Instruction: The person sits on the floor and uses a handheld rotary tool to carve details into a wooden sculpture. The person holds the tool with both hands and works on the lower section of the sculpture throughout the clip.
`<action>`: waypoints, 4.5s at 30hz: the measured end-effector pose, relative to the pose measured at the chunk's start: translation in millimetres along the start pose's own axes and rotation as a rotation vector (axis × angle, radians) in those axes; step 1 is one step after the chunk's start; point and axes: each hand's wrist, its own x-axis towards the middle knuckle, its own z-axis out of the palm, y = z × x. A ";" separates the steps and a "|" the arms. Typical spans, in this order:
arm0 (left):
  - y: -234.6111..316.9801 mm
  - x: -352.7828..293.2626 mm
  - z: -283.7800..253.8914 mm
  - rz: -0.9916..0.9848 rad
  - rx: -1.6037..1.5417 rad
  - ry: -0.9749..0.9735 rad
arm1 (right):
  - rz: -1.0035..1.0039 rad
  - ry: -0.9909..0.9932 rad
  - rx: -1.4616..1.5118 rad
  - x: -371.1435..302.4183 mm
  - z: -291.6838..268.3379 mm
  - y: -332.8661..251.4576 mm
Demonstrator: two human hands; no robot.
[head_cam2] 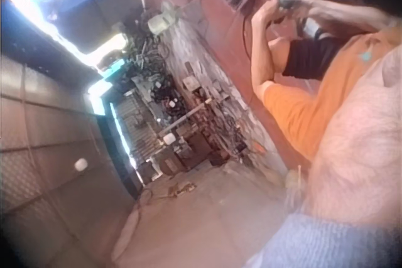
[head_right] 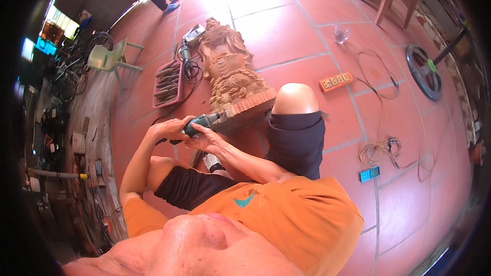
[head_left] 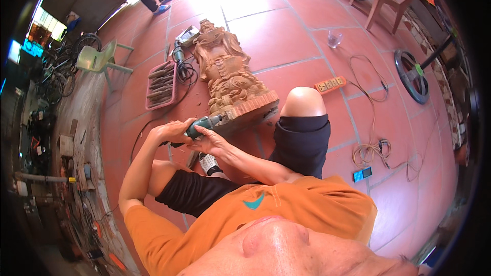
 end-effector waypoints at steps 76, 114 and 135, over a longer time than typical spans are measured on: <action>-17.7 8.4 25.4 -0.011 -0.117 0.029 | 0.014 0.058 -0.046 -0.2 -4.4 10.1; -19.7 5.6 0.6 0.001 0.001 -0.057 | 0.042 0.030 0.065 1.4 5.6 5.4; -19.7 8.1 4.2 -0.005 0.040 -0.039 | 0.027 0.056 0.036 -3.5 4.8 5.5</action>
